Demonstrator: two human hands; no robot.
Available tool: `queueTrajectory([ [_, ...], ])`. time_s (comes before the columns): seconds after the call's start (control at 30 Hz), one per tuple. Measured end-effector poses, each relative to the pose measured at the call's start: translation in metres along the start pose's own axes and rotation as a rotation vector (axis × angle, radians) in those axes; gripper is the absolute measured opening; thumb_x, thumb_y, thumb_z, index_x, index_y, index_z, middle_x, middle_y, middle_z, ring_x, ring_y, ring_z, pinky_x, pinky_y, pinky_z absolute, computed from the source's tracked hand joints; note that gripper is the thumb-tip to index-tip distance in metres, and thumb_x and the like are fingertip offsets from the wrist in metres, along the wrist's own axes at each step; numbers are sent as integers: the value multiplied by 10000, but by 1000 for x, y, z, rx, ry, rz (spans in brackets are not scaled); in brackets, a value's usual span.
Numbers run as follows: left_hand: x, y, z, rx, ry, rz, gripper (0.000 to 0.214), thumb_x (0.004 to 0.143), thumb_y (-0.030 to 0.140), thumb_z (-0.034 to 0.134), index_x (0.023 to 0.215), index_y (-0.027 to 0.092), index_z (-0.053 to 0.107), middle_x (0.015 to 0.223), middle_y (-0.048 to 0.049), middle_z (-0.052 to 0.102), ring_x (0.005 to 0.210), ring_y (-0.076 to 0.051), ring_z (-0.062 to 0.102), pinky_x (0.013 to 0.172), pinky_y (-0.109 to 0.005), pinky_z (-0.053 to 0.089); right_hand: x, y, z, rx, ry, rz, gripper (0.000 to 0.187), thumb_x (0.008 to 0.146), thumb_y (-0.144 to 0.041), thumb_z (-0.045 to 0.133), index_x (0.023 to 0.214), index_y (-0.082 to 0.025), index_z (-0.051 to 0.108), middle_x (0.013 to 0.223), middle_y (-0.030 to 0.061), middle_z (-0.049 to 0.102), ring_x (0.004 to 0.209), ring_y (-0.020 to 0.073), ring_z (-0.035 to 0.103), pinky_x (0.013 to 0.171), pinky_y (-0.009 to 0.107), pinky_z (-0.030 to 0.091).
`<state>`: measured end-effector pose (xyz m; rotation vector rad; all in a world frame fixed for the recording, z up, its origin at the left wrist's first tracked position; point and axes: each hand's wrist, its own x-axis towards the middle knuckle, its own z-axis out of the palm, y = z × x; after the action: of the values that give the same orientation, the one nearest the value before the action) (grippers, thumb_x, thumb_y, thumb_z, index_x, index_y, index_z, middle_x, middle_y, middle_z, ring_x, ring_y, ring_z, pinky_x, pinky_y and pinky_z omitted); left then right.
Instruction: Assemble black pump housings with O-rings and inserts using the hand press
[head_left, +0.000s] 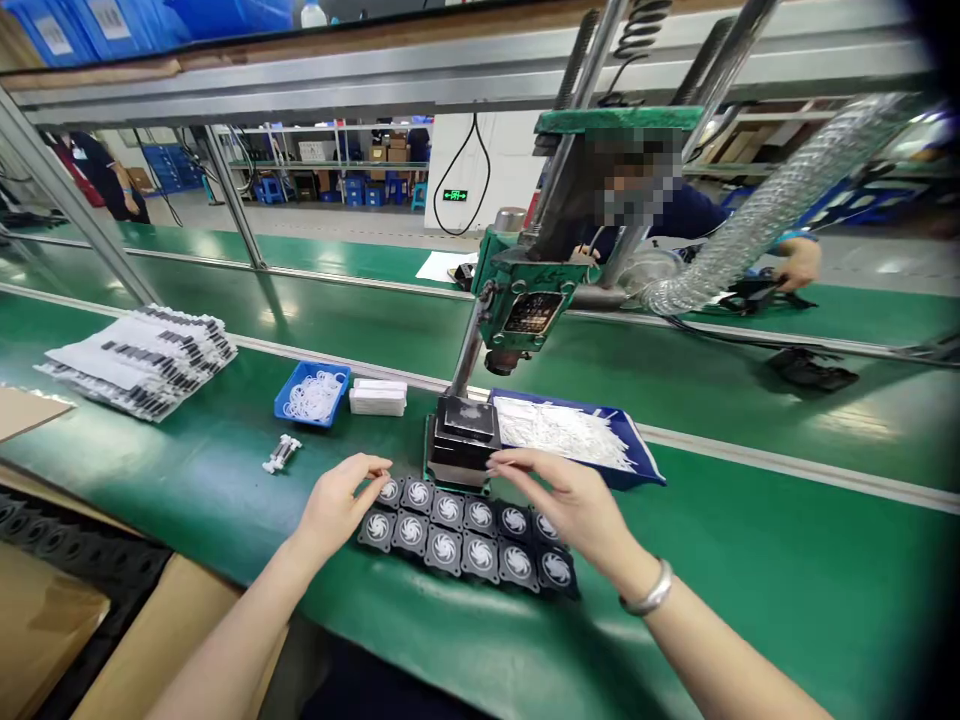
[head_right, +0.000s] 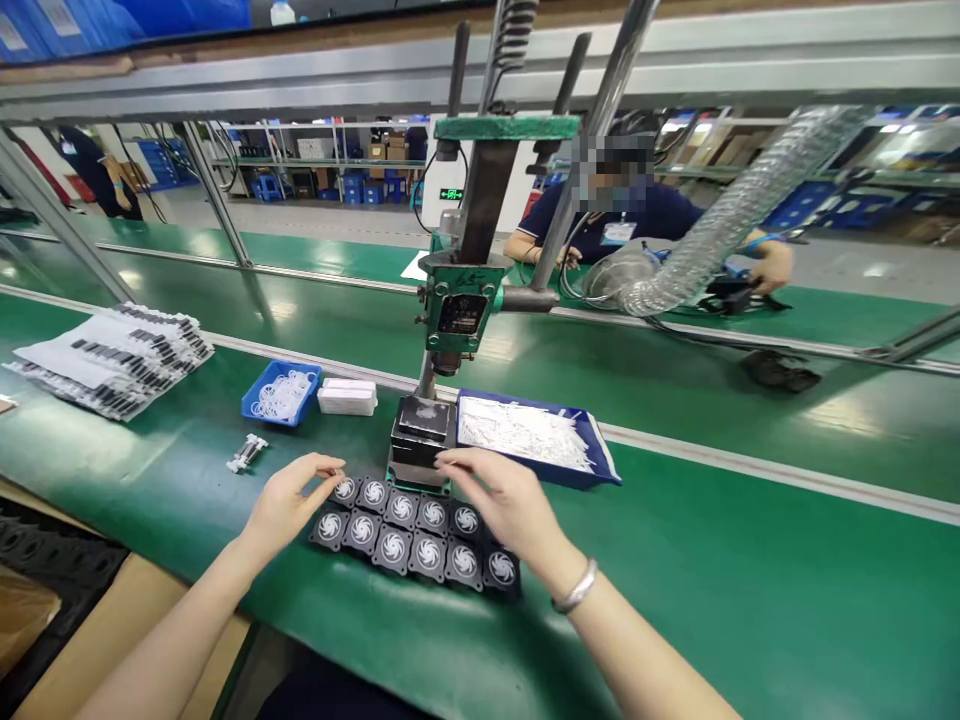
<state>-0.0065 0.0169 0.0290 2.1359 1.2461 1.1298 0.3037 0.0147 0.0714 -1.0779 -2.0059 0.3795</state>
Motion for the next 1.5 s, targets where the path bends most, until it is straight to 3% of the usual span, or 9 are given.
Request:
queueTrajectory([
  [0.13,0,2,0,-13,-38,33,140,945,231,562,1015,211,682,969,-49,745,905,-183,700,836,-320,570,18,-28,36,155,-204,38,209,1003,-329,522,1027,-251,714,1002,9,760,906,177,726,842,305,593],
  [0.4,1,6,-7,-77,-38,38,141,934,249,608,1016,211,717,998,-55,747,947,-187,695,868,-317,564,29,-26,72,109,-254,-11,211,1011,-312,521,986,-223,710,957,29,749,879,179,700,819,302,555],
  [0.7,4,-4,-2,-35,-67,-4,135,922,262,609,971,239,733,985,-18,785,1005,-219,706,1004,-427,523,28,-24,78,-14,-231,5,116,987,-225,570,936,-203,672,894,14,724,823,165,668,753,279,528],
  [0.83,3,-1,-5,-3,-141,89,221,935,216,557,1126,231,668,1179,-54,737,1133,-214,667,1065,-448,481,27,-22,80,-60,-275,-44,102,955,-246,631,867,-196,647,827,26,683,817,195,634,778,328,521],
  [0.93,0,5,-10,70,-140,175,359,919,210,557,1278,220,571,1407,-114,588,1327,-242,528,1124,-474,411,29,-27,74,-90,-216,-74,221,914,-381,687,992,-191,606,926,62,649,878,222,617,820,380,530],
  [1.0,-3,9,-12,167,-180,253,353,910,214,561,1262,228,578,1424,-110,569,1393,-268,450,1179,-527,306,30,-31,65,-89,-123,-70,296,940,-416,644,1115,-192,560,1007,86,631,914,227,611,835,394,535],
  [1.07,-4,12,-14,261,-245,328,325,905,237,577,1229,233,604,1365,-94,618,1413,-296,417,1204,-583,187,29,-34,57,-86,-85,-71,190,992,-353,563,1098,-195,562,1003,86,636,921,223,609,846,397,531],
  [1.27,-1,16,-9,333,-347,406,316,921,287,585,1225,207,624,1252,-84,694,1384,-311,455,1206,-602,83,10,-29,51,-155,-302,-225,135,995,-220,534,1021,-181,660,1045,94,690,1064,240,603,954,443,510],
  [1.5,0,14,-7,386,-363,489,375,931,294,584,1287,175,603,1283,-107,680,1369,-323,473,1210,-617,93,4,-36,58,-294,-346,-306,180,1002,-216,510,1042,-164,678,1040,122,686,1087,263,595,941,460,523],
])
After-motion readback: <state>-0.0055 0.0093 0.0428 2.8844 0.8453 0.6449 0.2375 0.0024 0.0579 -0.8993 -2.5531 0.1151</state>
